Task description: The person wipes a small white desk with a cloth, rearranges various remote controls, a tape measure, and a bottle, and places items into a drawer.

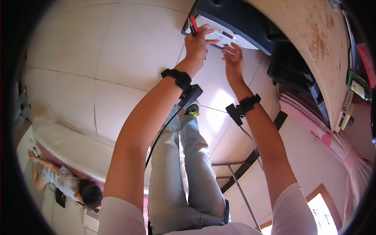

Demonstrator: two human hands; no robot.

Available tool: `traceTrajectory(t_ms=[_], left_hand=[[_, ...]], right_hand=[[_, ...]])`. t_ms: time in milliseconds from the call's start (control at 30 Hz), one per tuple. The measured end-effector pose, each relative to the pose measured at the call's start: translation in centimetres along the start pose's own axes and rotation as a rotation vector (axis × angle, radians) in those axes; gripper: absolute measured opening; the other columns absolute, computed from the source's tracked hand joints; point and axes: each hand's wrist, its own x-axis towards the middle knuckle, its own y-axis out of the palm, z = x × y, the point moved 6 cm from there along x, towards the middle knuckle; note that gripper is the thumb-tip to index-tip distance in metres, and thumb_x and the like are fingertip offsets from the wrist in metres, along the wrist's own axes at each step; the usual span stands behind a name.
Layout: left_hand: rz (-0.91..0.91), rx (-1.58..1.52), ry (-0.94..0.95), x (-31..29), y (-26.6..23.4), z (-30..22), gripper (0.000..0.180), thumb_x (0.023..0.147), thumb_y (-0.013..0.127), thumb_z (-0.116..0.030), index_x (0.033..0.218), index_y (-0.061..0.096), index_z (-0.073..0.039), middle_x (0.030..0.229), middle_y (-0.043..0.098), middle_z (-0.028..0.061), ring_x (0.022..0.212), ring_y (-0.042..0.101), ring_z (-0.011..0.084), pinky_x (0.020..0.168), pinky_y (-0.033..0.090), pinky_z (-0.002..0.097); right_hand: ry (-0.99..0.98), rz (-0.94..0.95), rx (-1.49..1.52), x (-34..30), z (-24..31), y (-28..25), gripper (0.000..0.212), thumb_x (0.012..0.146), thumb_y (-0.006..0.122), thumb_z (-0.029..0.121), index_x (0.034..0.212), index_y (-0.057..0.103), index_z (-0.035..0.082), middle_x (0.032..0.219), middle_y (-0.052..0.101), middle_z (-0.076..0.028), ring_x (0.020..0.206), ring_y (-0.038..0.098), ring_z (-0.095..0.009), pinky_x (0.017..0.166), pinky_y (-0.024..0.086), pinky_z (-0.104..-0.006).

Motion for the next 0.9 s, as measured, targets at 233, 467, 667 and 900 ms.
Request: traceTrajectory(t_ms=[233, 467, 667, 900], left_hand=[[0.032, -0.042, -0.115, 0.4, -1.1, 5.9, 0.037, 0.095, 0.058, -0.036, 0.120, 0.064, -0.009, 0.109, 0.069, 0.0080, 0.081, 0.068, 0.0152, 0.047, 0.033, 0.0223], [-0.039, -0.011, -0.135, -0.4, -4.9, 8.2, 0.030, 0.094, 0.055, -0.030, 0.109, 0.068, -0.008, 0.089, 0.067, 0.0056, 0.068, 0.061, 0.0105, 0.048, 0.037, 0.0234], [-0.044, -0.017, -0.132, -1.9, -5.3, 8.4, 0.028, 0.093, 0.056, -0.028, 0.107, 0.068, -0.007, 0.081, 0.065, 0.0040, 0.062, 0.057, 0.0087, 0.044, 0.036, 0.0226], [0.034, -0.010, -0.142, -8.0, -5.6, 6.8, 0.020, 0.095, 0.060, -0.023, 0.098, 0.069, -0.005, 0.061, 0.050, -0.0032, 0.048, 0.042, 0.0037, 0.043, 0.032, 0.0224]], right_hand=[[0.458, -0.119, 0.898, 7.3, -3.9, 1.6, 0.038, 0.105, 0.044, 0.029, 0.134, 0.042, 0.004, 0.135, 0.051, -0.013, 0.128, 0.051, -0.030, 0.100, 0.041, -0.0419], [0.516, -0.258, 0.721, 7.1, -4.7, 0.3, 0.026, 0.103, 0.049, 0.027, 0.119, 0.053, 0.008, 0.115, 0.065, -0.006, 0.101, 0.067, -0.025, 0.072, 0.044, -0.0307], [0.534, -0.267, 0.757, 4.3, -6.2, 1.1, 0.027, 0.103, 0.049, 0.026, 0.122, 0.050, 0.007, 0.116, 0.064, -0.007, 0.101, 0.068, -0.027, 0.065, 0.043, -0.0293], [0.648, -0.100, 0.656, -4.9, -7.1, 2.7, 0.023, 0.102, 0.052, 0.024, 0.119, 0.050, 0.009, 0.119, 0.062, -0.009, 0.102, 0.068, -0.026, 0.067, 0.046, -0.0288]])
